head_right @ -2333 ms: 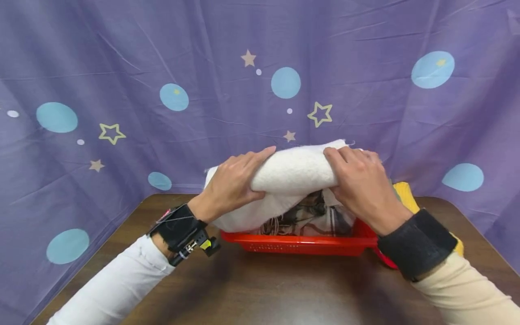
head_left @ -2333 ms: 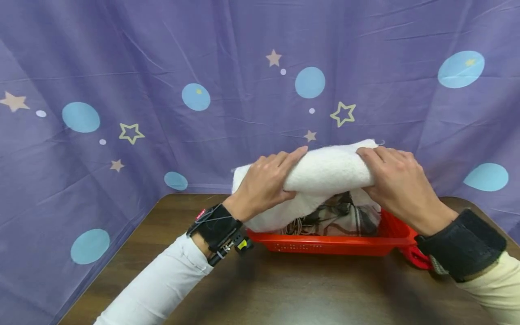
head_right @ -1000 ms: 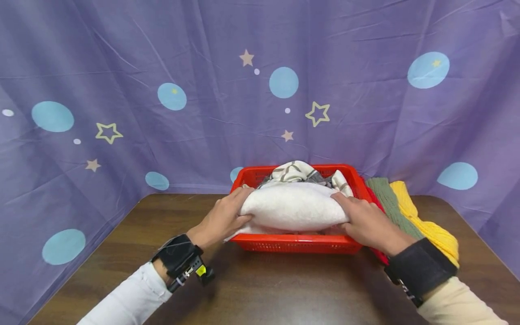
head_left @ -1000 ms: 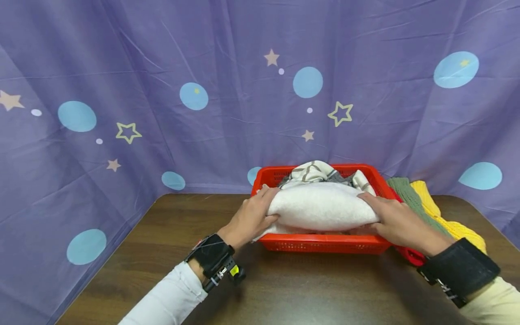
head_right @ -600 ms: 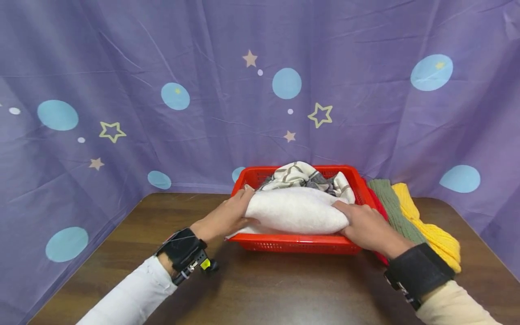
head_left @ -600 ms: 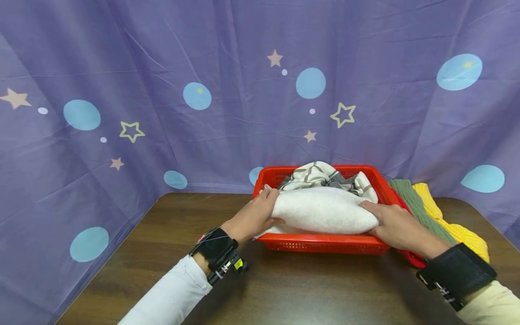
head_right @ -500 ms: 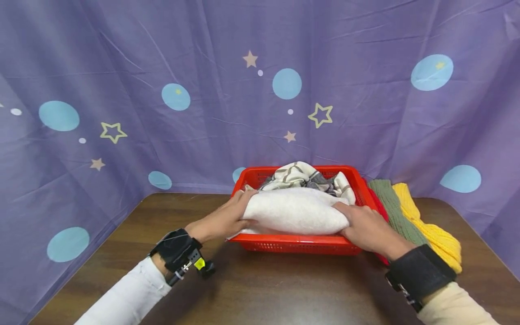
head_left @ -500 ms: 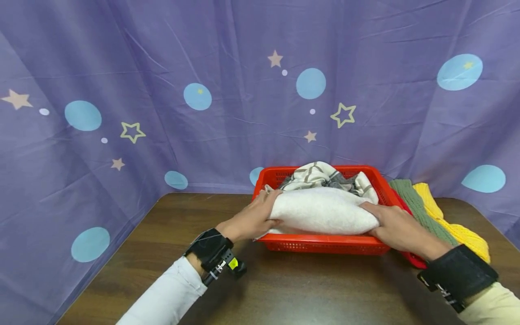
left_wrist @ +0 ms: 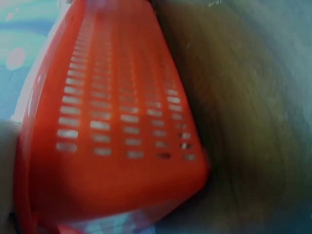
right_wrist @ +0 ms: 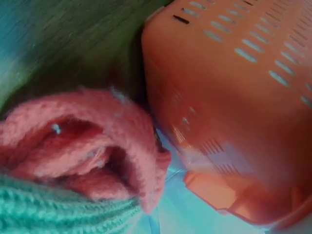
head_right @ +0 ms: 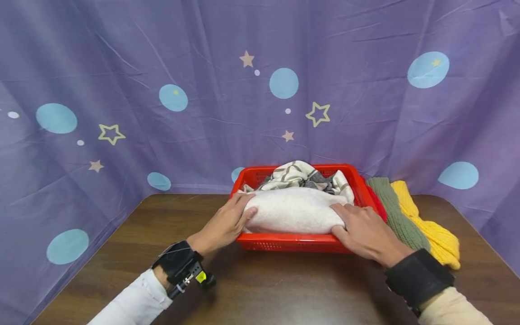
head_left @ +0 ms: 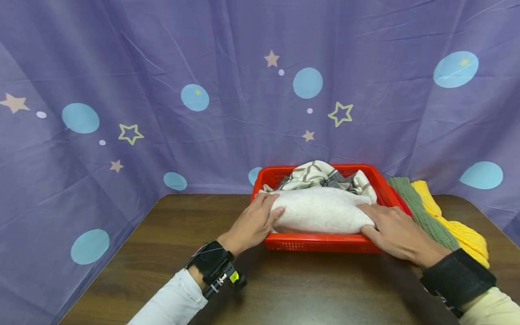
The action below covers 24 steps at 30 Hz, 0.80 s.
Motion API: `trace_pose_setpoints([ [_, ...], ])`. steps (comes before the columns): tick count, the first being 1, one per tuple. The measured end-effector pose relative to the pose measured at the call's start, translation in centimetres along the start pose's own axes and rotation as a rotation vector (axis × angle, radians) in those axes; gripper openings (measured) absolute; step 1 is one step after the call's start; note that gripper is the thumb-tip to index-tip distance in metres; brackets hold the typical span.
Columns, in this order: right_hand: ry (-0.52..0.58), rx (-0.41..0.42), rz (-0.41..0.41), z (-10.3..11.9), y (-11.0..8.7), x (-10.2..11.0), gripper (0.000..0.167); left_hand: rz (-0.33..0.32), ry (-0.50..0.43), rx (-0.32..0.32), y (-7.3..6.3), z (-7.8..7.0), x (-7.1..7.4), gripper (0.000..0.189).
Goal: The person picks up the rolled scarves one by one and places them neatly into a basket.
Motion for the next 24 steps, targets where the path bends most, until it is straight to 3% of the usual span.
trace_pose_setpoints([
  [6, -0.072, 0.024, -0.029, 0.2, -0.4, -0.2, 0.048, 0.046, 0.082, 0.09, -0.5, -0.4, -0.7, 0.073],
  [9, -0.107, -0.009, -0.04, 0.3, -0.6, -0.2, 0.057, 0.04, 0.102, 0.105, -0.6, -0.3, -0.9, 0.081],
  [14, -0.139, -0.076, -0.049, 0.3, -0.9, -0.3, 0.076, 0.091, 0.136, 0.131, -0.6, -0.5, -1.1, 0.093],
  [24, -0.13, -0.197, -0.01, 0.3, -0.9, -0.6, 0.089, 0.142, 0.089, 0.208, -1.0, -0.5, -1.0, 0.099],
])
Point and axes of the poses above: each hand's wrist, its own y-axis towards the middle knuckle, its own x-axis out of the back of the hand, z = x × y, the point moved 4 cm from there along y, towards the middle knuckle, and after that the axes turned 3 degrees about -y, right-handed, at the moved point
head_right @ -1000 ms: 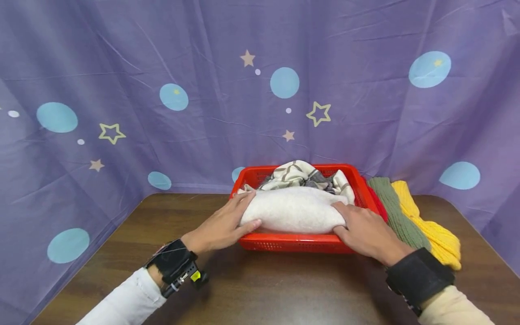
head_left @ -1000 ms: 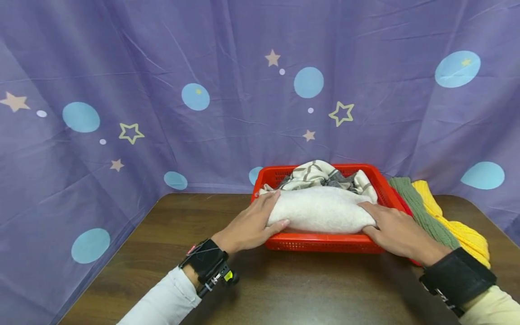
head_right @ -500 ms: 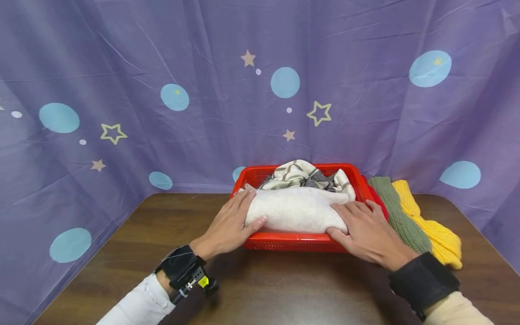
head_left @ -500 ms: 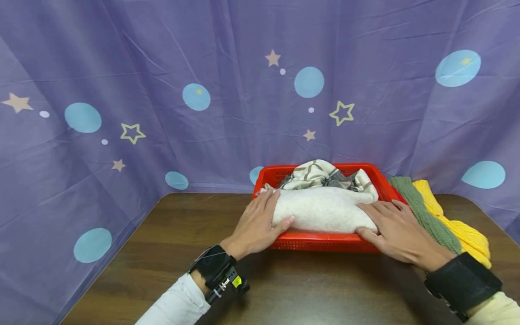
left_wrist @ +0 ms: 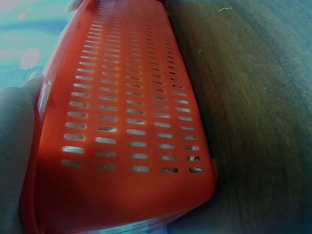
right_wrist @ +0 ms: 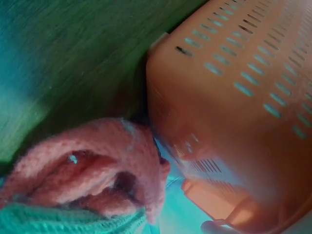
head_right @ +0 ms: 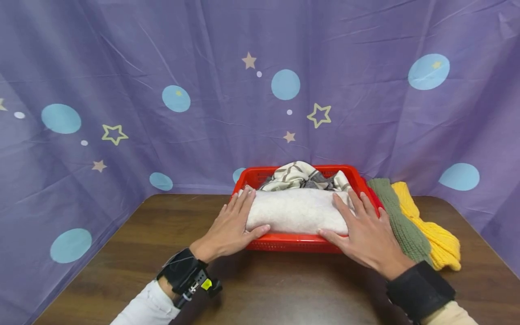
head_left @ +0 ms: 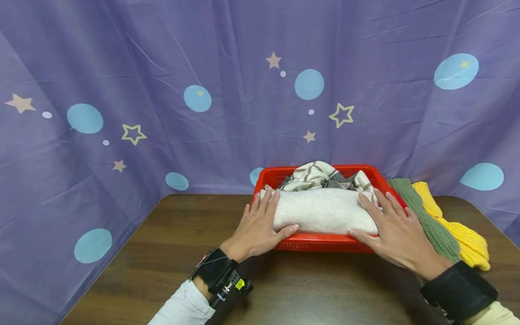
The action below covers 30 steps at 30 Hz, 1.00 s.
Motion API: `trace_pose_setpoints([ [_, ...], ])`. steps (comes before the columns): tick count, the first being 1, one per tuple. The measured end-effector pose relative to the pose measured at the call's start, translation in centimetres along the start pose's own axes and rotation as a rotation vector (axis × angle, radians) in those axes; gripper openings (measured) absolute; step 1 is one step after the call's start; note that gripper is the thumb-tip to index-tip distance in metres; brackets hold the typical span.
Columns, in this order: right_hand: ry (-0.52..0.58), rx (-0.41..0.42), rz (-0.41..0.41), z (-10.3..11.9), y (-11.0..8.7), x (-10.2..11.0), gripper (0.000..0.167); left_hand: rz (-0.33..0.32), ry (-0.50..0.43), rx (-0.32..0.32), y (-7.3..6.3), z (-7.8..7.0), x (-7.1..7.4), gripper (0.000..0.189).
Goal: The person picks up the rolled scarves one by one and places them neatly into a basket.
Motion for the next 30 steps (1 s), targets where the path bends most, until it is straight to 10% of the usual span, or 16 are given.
trace_pose_setpoints([
  [30, -0.016, -0.016, -0.034, 0.11, -0.04, -0.08, 0.079, 0.003, 0.009, 0.027, 0.18, -0.11, -0.25, 0.097],
])
Point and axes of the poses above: each hand's wrist, its own y-axis towards the middle knuckle, its own x-axis out of the back of the hand, z = x × y, the point moved 4 cm from there along y, towards the middle knuckle, and after that the axes turned 3 degrees about -y, right-handed, at the moved point
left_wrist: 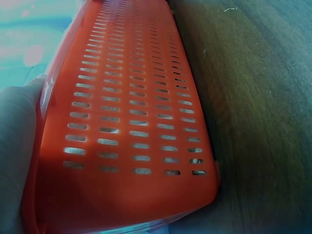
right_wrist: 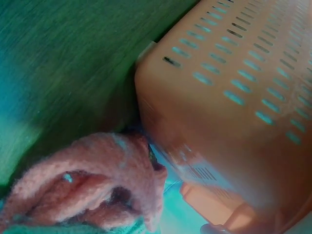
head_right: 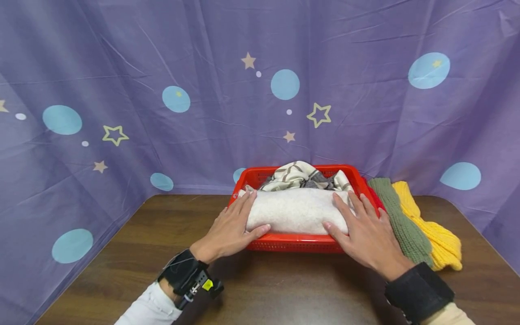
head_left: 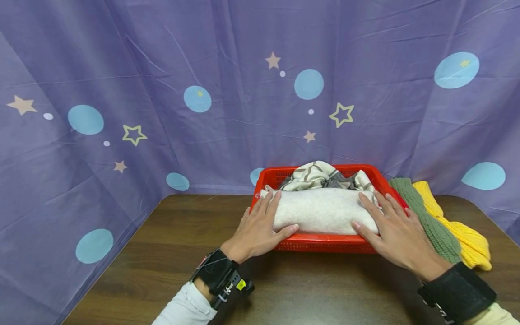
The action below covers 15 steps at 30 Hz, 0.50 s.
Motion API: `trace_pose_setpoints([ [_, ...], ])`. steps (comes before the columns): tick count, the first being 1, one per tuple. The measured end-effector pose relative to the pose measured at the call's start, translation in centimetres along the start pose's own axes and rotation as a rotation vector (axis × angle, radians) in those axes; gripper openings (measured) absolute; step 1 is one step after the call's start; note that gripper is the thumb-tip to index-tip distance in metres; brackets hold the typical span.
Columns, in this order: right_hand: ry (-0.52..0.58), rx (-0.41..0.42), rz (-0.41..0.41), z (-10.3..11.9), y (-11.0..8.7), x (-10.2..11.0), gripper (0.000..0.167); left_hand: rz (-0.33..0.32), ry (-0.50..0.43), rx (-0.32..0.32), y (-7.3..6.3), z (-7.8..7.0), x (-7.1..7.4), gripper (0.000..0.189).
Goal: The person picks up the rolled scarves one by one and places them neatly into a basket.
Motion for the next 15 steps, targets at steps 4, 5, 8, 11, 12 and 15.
trace_pose_setpoints([
  [4, 0.013, -0.003, -0.002, -0.08, -0.04, 0.0, 0.079, 0.001, 0.005, -0.004, 0.08, -0.04, -0.03, 0.097],
  [5, 0.016, -0.005, 0.002, -0.09, -0.04, 0.01, 0.079, 0.002, 0.005, -0.004, 0.09, -0.03, -0.04, 0.097],
  [8, 0.024, -0.008, 0.013, -0.1, -0.01, -0.01, 0.08, 0.003, 0.004, -0.004, 0.07, -0.01, -0.06, 0.097],
  [11, 0.023, -0.01, 0.02, -0.12, 0.0, -0.06, 0.081, 0.0, 0.002, -0.004, 0.0, 0.0, -0.05, 0.097],
  [12, 0.023, -0.009, 0.021, -0.13, 0.01, -0.07, 0.081, -0.002, 0.003, -0.005, -0.01, 0.0, -0.06, 0.097],
  [15, 0.018, -0.009, 0.019, -0.14, 0.01, -0.03, 0.081, -0.003, 0.004, -0.007, 0.0, -0.02, -0.06, 0.097],
])
Point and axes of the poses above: each hand's wrist, its own y-axis towards the middle knuckle, its own x-axis out of the back of the hand, z = x × y, the point moved 4 cm from there along y, towards the middle knuckle, and after that the axes turned 3 degrees about -y, right-handed, at the moved point
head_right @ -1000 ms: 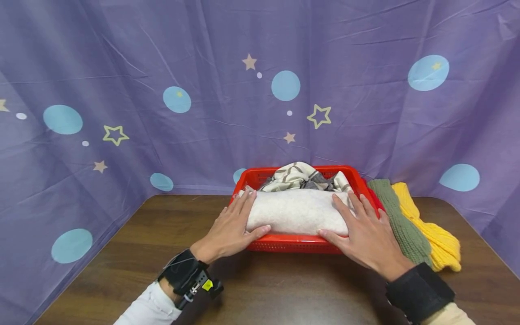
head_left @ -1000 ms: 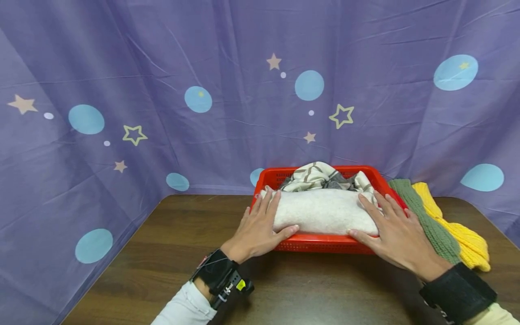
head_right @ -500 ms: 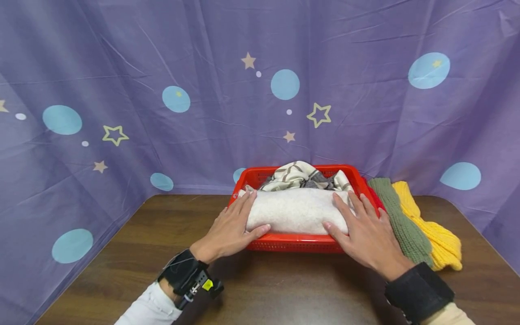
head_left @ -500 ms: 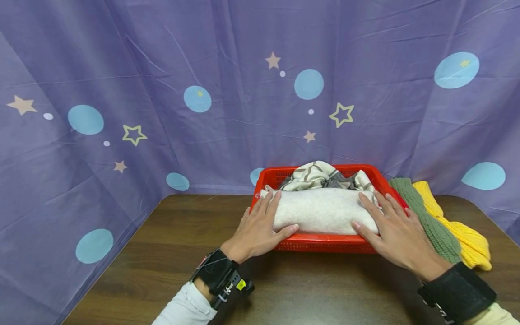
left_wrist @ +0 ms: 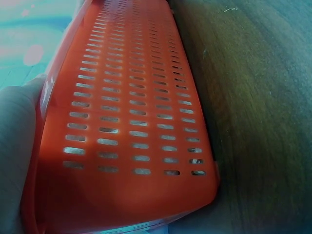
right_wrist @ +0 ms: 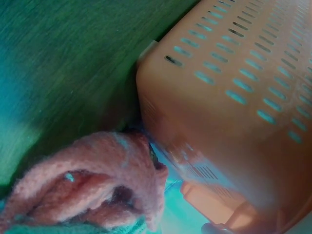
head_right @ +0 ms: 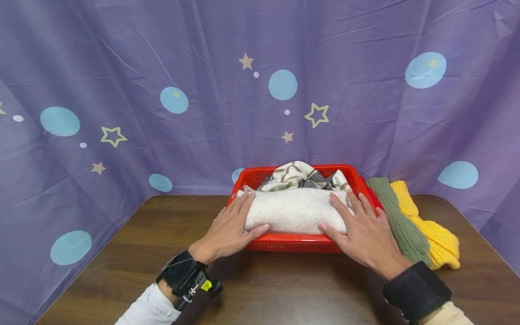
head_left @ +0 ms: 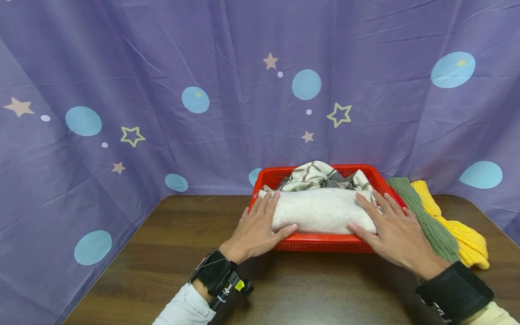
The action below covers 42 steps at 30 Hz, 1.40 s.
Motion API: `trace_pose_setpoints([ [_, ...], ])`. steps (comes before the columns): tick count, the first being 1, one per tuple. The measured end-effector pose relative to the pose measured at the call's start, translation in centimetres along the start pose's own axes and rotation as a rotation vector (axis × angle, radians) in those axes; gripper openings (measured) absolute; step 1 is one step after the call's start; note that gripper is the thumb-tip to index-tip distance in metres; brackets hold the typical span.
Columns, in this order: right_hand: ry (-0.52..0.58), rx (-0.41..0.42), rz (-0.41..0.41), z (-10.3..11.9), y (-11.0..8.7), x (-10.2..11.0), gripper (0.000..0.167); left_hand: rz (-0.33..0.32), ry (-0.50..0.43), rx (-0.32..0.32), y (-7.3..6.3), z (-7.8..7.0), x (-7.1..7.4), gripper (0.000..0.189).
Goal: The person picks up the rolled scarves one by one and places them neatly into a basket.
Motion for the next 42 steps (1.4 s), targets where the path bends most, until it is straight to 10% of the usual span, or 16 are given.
trace_pose_setpoints([
  [42, -0.019, 0.001, 0.002, 0.1, 0.03, -0.01, 0.083, -0.007, -0.009, -0.004, -0.08, 0.0, 0.11, 0.097],
])
Point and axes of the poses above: each hand's wrist, its own y-axis towards the middle knuckle, its own x-axis out of the back of the hand, z = x × y, the point moved 4 cm from there along y, towards the middle knuckle, and after that the axes turned 3 degrees about -y, right-handed, at the moved point
